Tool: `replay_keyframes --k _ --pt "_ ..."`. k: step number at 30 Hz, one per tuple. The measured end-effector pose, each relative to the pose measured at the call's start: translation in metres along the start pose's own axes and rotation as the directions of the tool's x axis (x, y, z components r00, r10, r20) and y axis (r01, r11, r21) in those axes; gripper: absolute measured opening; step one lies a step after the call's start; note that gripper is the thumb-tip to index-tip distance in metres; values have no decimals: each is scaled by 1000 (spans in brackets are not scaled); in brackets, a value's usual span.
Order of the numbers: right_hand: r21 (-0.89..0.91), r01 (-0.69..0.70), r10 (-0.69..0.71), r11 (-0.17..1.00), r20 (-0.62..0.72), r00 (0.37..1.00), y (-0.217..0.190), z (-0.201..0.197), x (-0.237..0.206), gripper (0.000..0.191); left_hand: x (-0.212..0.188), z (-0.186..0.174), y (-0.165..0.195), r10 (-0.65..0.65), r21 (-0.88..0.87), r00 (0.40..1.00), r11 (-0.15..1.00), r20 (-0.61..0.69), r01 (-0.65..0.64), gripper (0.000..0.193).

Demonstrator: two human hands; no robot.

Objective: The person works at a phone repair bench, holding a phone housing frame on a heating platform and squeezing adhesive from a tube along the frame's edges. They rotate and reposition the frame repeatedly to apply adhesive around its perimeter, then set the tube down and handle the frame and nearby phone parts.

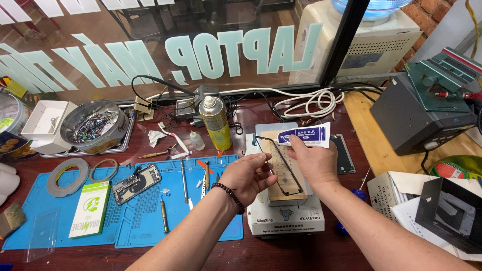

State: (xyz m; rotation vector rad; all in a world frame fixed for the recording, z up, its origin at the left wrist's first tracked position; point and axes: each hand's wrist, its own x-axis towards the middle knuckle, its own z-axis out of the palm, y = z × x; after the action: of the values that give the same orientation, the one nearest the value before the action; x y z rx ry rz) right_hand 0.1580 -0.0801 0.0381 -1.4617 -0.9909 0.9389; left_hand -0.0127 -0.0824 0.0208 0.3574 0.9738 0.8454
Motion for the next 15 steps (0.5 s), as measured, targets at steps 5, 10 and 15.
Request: replay_keyframes --k 5,10,15 --pt "-16 -8 8 1000 -2 1000 -3 0 0 22 -2 2 1 3 -3 1000 1000 -6 -4 16" --pt "-59 -17 16 998 -7 1000 -4 0 -1 21 -2 2 1 2 -4 1000 1000 -29 -2 16" --pt "-62 13 -14 998 -11 1000 -4 -2 -2 21 0 3 0 8 -9 1000 1000 -27 -8 16"
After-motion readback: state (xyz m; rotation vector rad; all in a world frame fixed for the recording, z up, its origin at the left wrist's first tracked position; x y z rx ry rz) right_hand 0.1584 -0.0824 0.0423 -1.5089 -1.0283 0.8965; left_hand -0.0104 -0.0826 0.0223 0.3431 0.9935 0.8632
